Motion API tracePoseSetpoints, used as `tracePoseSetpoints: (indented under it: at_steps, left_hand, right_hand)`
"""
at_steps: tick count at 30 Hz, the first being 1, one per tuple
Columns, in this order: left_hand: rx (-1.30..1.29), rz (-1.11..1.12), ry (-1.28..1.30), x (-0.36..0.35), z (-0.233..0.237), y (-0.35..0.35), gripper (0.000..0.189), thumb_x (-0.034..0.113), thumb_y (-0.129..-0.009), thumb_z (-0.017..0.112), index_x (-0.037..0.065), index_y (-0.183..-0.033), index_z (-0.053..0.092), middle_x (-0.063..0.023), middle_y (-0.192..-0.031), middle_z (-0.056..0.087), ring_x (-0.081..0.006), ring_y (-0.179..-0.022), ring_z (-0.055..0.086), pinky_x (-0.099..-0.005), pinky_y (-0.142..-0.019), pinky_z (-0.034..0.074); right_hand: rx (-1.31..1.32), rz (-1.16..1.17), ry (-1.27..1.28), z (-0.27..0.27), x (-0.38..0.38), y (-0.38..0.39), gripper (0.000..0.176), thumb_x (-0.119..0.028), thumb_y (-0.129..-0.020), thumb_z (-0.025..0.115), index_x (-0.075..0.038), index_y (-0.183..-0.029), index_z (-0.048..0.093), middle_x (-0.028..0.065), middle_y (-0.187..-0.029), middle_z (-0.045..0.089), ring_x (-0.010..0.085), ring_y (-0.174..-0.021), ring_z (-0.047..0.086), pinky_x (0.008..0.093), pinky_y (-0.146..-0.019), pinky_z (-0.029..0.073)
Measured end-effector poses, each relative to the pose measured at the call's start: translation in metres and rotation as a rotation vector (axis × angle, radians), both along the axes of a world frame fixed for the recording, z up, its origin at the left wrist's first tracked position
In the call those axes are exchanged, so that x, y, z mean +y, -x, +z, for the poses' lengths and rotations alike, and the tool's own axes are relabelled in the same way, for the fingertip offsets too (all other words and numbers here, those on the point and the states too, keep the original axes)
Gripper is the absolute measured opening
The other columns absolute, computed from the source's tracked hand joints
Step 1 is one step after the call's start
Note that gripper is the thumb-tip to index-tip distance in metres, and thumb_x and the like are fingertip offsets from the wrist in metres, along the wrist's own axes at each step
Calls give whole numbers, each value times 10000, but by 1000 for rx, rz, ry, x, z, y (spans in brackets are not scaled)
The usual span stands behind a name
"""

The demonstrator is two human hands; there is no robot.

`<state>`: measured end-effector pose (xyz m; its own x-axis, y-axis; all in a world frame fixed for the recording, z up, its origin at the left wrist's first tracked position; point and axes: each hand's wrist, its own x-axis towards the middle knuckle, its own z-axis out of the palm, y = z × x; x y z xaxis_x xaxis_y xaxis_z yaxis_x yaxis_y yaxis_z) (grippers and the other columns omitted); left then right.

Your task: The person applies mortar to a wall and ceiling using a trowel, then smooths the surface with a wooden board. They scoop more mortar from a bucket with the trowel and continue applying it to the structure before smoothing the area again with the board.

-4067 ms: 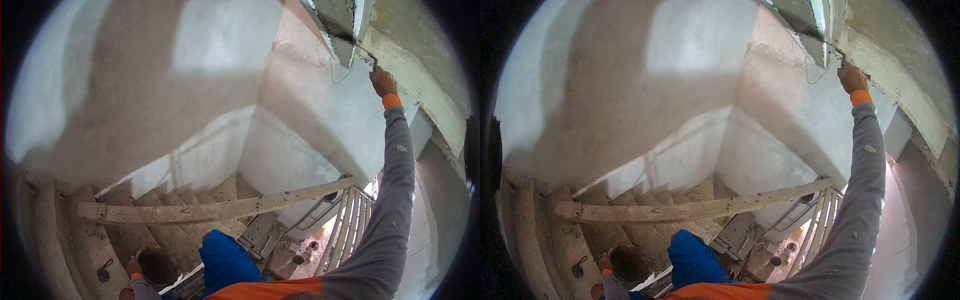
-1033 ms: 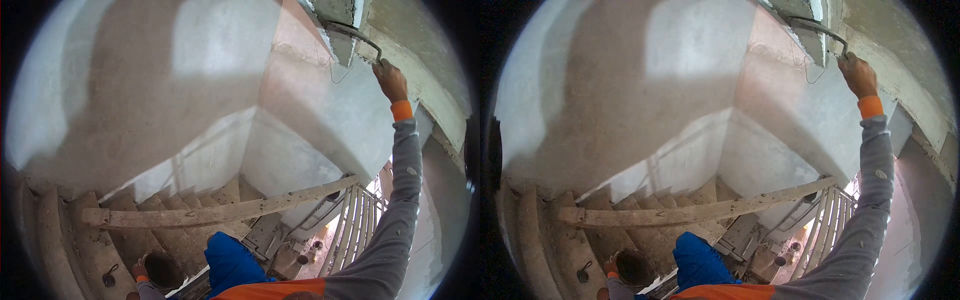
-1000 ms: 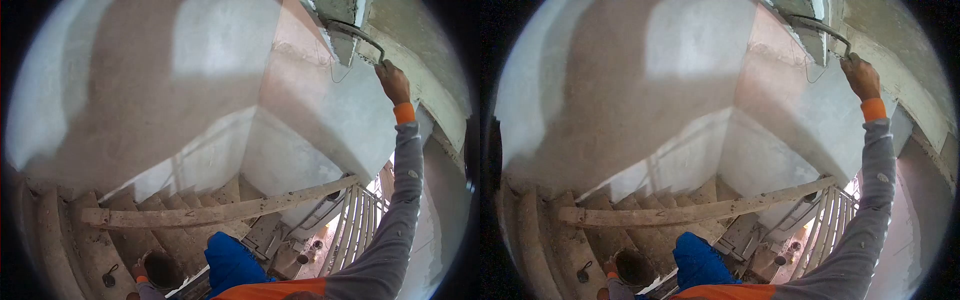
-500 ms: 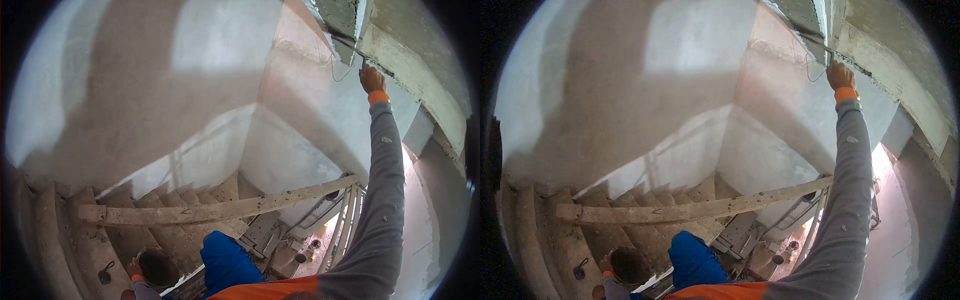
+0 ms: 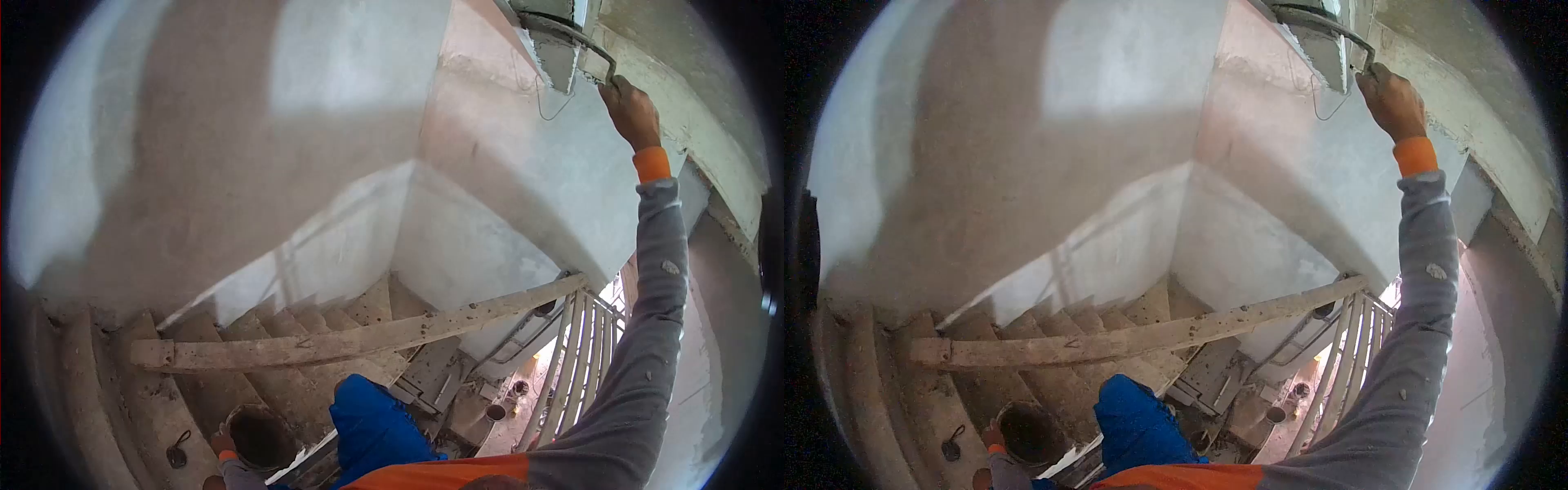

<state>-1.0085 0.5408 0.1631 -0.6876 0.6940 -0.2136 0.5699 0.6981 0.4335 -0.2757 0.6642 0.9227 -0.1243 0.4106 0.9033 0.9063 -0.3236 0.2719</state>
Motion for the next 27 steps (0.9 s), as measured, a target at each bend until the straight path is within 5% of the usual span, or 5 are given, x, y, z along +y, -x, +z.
tracePoseSetpoints:
  at_steps: [2,13,17,20,27]
  left_hand:
    - [-174,98,-62,-2,6,-1,589,473,-876,434,-87,-929,608,-262,-927,610,-403,-897,576,-459,-774,446]
    - [-8,40,16,-1,20,-15,557,453,-876,436,-72,-930,617,-263,-940,605,-391,-903,579,-455,-797,447]
    - [-63,-92,-80,-8,33,-19,577,470,-873,431,-73,-928,618,-269,-962,596,-396,-925,570,-452,-810,442]
    - [-36,147,-59,-1,24,-18,582,472,-870,439,-79,-922,615,-281,-960,588,-404,-919,565,-456,-797,438]
    - [-64,76,17,1,-5,2,572,471,-868,448,-72,-932,615,-278,-957,591,-404,-911,569,-455,-776,447]
  right_hand:
    - [21,4,26,-8,-10,-4,379,-411,-851,490,-64,-975,582,185,-875,624,360,-833,591,447,-710,462]
    - [35,-235,20,-11,33,-66,335,-368,-853,481,-62,-970,552,186,-933,608,361,-852,590,456,-724,470]
    - [-4,-87,-10,-3,7,-54,346,-392,-848,490,-70,-952,562,173,-904,618,361,-824,588,459,-695,460]
    - [19,-63,-74,-18,-22,-31,355,-408,-858,489,-75,-956,563,152,-892,614,361,-787,590,455,-668,472]
    - [-155,124,-128,-44,-21,-44,301,-346,-854,529,-59,-943,560,136,-847,605,337,-745,591,420,-622,480]
